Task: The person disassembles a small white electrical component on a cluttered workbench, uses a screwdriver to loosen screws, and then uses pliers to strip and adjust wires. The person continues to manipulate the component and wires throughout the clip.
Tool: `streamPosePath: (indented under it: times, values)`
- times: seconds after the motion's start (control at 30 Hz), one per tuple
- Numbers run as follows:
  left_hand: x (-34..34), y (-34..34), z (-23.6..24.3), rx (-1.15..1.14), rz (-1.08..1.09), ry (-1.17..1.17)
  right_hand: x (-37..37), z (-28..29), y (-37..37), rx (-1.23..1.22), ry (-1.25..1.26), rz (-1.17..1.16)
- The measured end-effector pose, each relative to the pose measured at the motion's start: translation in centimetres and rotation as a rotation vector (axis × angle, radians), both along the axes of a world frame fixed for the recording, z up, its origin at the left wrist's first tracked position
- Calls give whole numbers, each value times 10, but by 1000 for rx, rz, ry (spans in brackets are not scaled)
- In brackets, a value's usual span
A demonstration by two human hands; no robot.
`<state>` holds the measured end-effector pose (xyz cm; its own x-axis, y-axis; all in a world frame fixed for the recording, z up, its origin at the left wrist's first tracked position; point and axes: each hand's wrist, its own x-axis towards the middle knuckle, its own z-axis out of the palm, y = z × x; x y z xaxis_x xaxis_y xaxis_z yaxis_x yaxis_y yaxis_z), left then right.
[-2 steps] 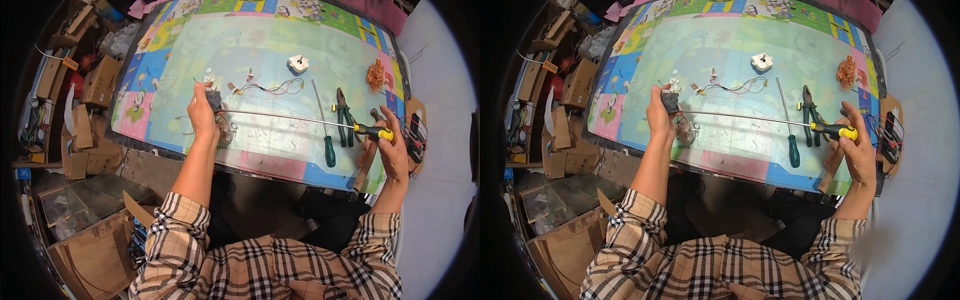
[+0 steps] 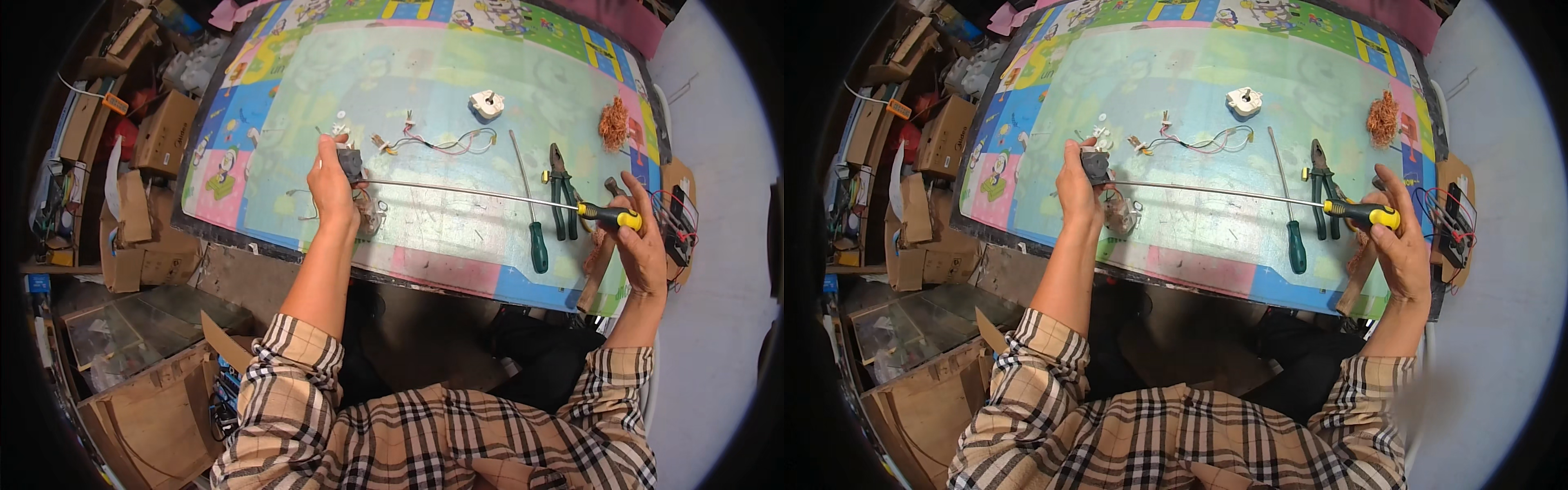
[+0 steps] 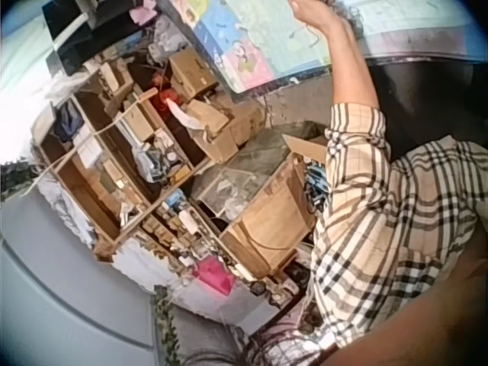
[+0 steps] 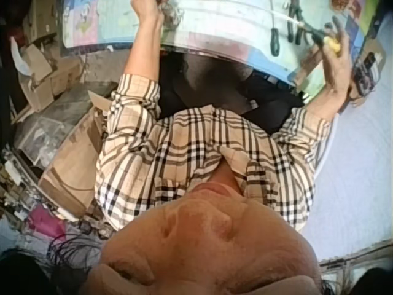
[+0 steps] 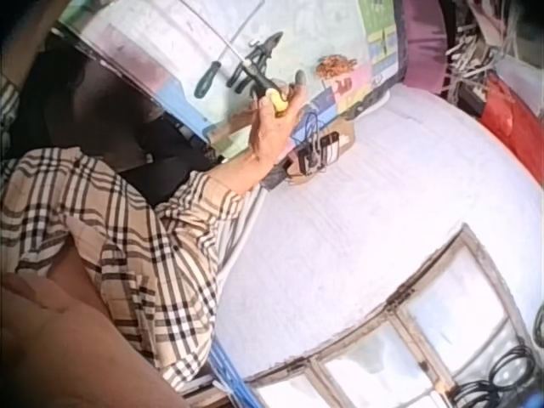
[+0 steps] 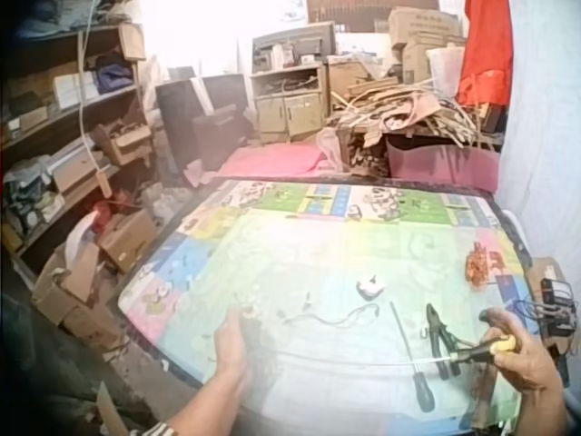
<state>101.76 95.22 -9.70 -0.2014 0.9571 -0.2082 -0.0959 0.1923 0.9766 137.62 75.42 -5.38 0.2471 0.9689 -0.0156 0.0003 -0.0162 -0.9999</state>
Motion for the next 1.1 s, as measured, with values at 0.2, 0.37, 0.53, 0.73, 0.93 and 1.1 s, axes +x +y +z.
streamPosePath:
  times: [0.2,0.37,0.53,0.73,0.93,1.1]
  values:
    - [-4,0,1,2,41,45,9,-7,4,-522,-62,2]
    - [2,-1,2,-9,10,-7,-4,-6,2,34,63,-109]
    - [-4,0,-1,29,20,14,15,-12,5,-373,120,-65]
    - [1,-1,1,22,-8,-30,-10,-1,4,63,164,-117]
    - [-2,-1,-2,35,-3,13,25,-13,4,-464,11,3]
    - [3,-3,2,9,-31,-9,-10,-7,6,134,146,-186]
